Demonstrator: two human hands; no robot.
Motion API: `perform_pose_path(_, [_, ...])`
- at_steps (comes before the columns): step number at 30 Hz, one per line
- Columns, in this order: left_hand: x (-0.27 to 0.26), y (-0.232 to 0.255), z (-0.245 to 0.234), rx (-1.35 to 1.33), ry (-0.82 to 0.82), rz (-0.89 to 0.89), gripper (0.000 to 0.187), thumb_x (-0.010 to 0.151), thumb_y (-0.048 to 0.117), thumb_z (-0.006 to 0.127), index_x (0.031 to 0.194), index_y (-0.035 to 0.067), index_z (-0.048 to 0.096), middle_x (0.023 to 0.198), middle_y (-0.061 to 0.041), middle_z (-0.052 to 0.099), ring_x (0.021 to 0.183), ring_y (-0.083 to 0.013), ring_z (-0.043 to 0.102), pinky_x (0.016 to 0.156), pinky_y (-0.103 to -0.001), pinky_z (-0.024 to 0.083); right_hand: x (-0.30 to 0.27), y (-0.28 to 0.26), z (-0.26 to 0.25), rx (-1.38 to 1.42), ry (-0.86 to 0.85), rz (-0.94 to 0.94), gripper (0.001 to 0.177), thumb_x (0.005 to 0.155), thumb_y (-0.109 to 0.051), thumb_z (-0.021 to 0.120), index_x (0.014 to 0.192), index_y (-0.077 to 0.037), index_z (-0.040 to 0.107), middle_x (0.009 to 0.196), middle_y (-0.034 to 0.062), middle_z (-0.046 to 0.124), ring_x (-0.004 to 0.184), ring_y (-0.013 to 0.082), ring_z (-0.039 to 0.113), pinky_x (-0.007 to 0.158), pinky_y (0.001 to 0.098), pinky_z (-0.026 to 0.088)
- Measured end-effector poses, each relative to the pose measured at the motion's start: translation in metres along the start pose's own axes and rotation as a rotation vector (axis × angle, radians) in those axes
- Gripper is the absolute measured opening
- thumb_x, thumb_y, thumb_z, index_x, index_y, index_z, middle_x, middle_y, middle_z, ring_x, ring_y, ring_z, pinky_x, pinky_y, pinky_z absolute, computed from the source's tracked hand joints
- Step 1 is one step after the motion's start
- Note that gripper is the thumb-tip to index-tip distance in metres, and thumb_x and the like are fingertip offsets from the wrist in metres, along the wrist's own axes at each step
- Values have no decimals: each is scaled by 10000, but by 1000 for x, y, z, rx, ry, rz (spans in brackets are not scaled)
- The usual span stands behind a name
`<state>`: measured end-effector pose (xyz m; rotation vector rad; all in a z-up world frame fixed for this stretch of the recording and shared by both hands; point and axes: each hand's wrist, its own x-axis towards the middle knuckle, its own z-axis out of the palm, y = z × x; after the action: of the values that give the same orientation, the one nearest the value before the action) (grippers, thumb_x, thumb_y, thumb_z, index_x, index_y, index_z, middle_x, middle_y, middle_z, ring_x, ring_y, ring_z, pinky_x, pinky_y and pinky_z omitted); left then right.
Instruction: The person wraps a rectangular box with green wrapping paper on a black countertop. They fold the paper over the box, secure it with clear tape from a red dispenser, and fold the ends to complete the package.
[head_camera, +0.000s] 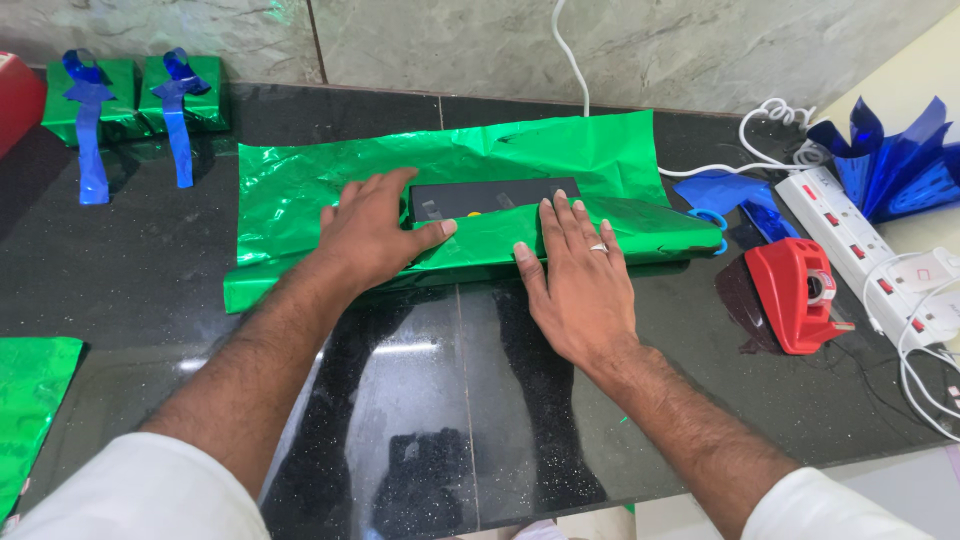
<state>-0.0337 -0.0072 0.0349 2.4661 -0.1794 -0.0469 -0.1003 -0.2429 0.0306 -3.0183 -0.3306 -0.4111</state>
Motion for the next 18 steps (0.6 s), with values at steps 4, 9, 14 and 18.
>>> perform_pose_path(4, [-15, 19, 6, 194, 207, 321, 549, 827, 267, 756, 1359, 210, 631, 1348, -78, 588, 1321, -286, 468, 1070, -557, 333, 3, 2, -6, 84, -17, -139, 596, 1073, -381, 410, 1571, -59, 358, 1636, 168, 343, 1519, 324, 292, 1234, 521, 182])
perform_pose_path(9, [-41, 29, 20, 372, 298, 486, 447, 798, 46, 661, 1218, 170, 755, 1250, -62, 654, 1257, -261, 550, 1112, -513, 370, 4, 3, -11, 134, -103, -248, 607, 1045, -390, 468, 1569, -110, 344, 1645, 157, 294, 1520, 334, 249, 1217, 512, 176])
perform_pose_path(14, [-60, 25, 23, 383, 485, 435, 304, 947, 159, 640, 1228, 106, 742, 1276, -102, 646, 1255, -296, 542, 1082, -537, 365, 9, 9, -18, 145, -151, -238, 712, 965, -400, 588, 1567, -111, 339, 1642, 136, 303, 1491, 342, 295, 1203, 505, 216])
perform_pose_path(18, [-72, 26, 21, 433, 477, 321, 303, 953, 134, 616, 1231, 126, 736, 1295, -100, 642, 1299, -293, 537, 1110, -520, 370, 22, 20, -24, 154, -196, -238, 818, 872, -452, 697, 1547, -120, 377, 1639, 117, 332, 1475, 346, 335, 1209, 483, 261])
